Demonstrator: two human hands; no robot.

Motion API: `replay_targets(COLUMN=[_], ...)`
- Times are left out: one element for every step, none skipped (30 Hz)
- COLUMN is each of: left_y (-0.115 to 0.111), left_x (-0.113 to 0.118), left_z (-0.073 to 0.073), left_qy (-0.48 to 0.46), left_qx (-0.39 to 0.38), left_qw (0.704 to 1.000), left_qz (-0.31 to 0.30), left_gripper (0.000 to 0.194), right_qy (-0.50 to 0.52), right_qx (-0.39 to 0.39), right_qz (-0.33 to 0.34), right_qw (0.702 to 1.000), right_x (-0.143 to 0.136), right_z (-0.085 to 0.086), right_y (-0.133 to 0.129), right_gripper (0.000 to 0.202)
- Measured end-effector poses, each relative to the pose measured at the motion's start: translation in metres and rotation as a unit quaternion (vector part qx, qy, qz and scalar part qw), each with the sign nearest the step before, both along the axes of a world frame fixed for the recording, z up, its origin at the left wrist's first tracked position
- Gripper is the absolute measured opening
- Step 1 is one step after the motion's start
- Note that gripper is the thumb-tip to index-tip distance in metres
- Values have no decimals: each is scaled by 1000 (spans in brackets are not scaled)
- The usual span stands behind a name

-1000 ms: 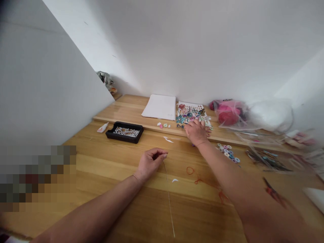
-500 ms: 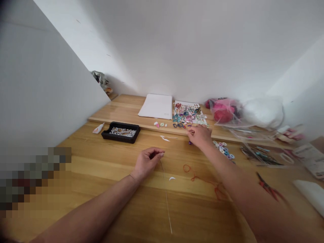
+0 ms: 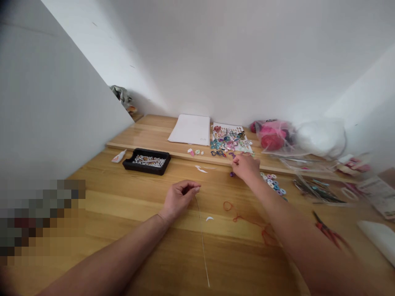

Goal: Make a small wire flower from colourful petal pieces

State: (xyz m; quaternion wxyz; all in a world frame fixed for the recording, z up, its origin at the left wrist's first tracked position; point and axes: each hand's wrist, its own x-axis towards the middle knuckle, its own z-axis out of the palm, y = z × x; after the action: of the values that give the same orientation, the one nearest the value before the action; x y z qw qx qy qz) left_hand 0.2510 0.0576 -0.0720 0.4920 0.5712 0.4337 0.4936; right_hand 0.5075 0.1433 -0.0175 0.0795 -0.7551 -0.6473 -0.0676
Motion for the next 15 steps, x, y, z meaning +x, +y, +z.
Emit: replay_targets(left_y=[0,0,0,0,0,-1,-1,-1,-1,-1,-1,-2,-2,-2,-2], left_x=[0,0,0,0,0,0,0,0,0,0,0,0,0,0,0], left_z=[0,0,1,1,1,2,2,2,2,2,1,1,1,1,0], left_qy=[-1,0,1,2,3,3,3,2,2,2,2,2,2,3,4], left_qx=[0,0,0,-1,-3,-3,-2,0,3,5,6,6,4,3,2], left_qw=[1000,1000,1000,1000,1000,1000,1000,1000,1000,1000,1000,1000,1000,1000,1000], left_qz=[0,1,1,2,4,5,5,5,4,3,2,1,0,0,0], left_gripper=[18,18,17,17,16,16,16,15,15,15,16,16,16,16,16], right_qy=[1,2,2,3,3,3,2,0,-3,-7,-13,-20,-28,-38,-48], right_qx=[-3,-4,-5,-6,-5,-4,-4,-3,-1,3,10,20,30,41,49], right_qz=[-3,-5,-6,-7,-8,-9,-8,-8,-7,-5,-2,4,14,27,42], right_qw=[1000,1000,1000,1000,1000,1000,1000,1000,1000,1000,1000,1000,999,998,997], right_x=[0,0,0,0,0,0,0,0,0,-1,-3,-5,-8,-11,-15], right_z=[-1,-1,-2,-2,-1,-1,1,3,5,8,11,14,18,20,23], right_y=[0,0,0,0,-1,-1,-1,-1,0,2,5,9,14,21,28], right_gripper=[14,14,15,15,15,15,16,16,16,17,19,20,22,23,23])
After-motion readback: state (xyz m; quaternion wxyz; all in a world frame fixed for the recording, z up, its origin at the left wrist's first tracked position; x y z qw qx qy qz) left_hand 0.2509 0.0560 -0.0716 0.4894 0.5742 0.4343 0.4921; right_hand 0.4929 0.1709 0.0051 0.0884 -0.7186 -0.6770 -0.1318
